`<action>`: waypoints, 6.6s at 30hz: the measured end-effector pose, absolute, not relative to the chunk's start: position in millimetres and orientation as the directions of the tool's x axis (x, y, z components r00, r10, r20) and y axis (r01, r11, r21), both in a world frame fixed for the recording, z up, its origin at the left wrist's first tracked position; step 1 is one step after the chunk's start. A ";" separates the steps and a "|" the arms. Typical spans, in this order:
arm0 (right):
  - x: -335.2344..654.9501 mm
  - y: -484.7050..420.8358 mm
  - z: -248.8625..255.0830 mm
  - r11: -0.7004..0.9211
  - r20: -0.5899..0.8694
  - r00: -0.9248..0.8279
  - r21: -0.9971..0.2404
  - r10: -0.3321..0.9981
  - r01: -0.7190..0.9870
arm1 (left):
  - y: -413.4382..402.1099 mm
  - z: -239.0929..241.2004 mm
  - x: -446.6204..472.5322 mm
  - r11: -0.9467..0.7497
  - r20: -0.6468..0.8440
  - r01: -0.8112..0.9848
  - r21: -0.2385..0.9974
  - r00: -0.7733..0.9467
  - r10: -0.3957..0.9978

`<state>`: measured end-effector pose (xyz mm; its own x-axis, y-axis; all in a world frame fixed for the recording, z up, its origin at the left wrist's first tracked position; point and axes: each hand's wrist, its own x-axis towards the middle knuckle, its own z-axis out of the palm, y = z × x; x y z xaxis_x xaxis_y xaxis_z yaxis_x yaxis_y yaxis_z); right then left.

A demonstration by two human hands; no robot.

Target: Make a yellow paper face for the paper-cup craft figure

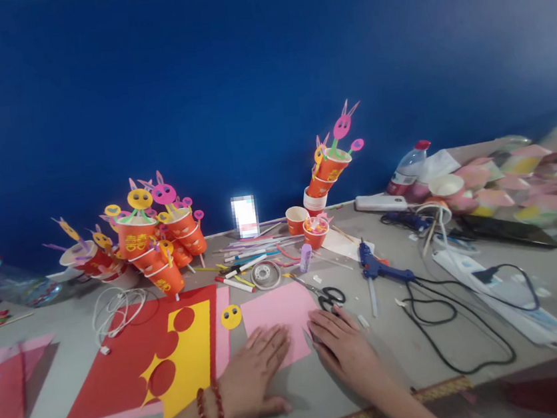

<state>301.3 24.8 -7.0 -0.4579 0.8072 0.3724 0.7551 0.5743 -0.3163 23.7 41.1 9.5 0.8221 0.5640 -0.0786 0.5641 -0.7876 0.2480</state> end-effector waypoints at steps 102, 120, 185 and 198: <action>305.6 168.3 25.1 0.161 0.200 -0.047 -0.606 0.979 0.779 | 10.5 -8.3 35.4 -0.829 0.219 0.523 0.195 0.801 0.557; 342.8 171.8 1.5 0.135 0.192 -0.023 -0.597 0.981 0.790 | 10.4 -0.7 36.4 -0.781 0.103 0.556 0.284 0.792 0.601; 280.4 81.8 23.1 0.632 0.070 -0.654 -0.350 0.754 0.692 | 24.9 15.7 4.8 -0.426 0.350 0.632 0.648 0.249 0.903; 278.9 52.6 19.0 0.684 0.140 -0.695 -0.392 0.705 0.615 | 40.6 23.1 -57.3 -0.312 0.447 0.806 0.503 0.066 0.892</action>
<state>278.9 52.6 19.0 -0.6951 0.7052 0.1399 0.6153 0.6842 -0.3916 -57.3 40.6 23.1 0.0661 0.8919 0.4473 0.8056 -0.3122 0.5035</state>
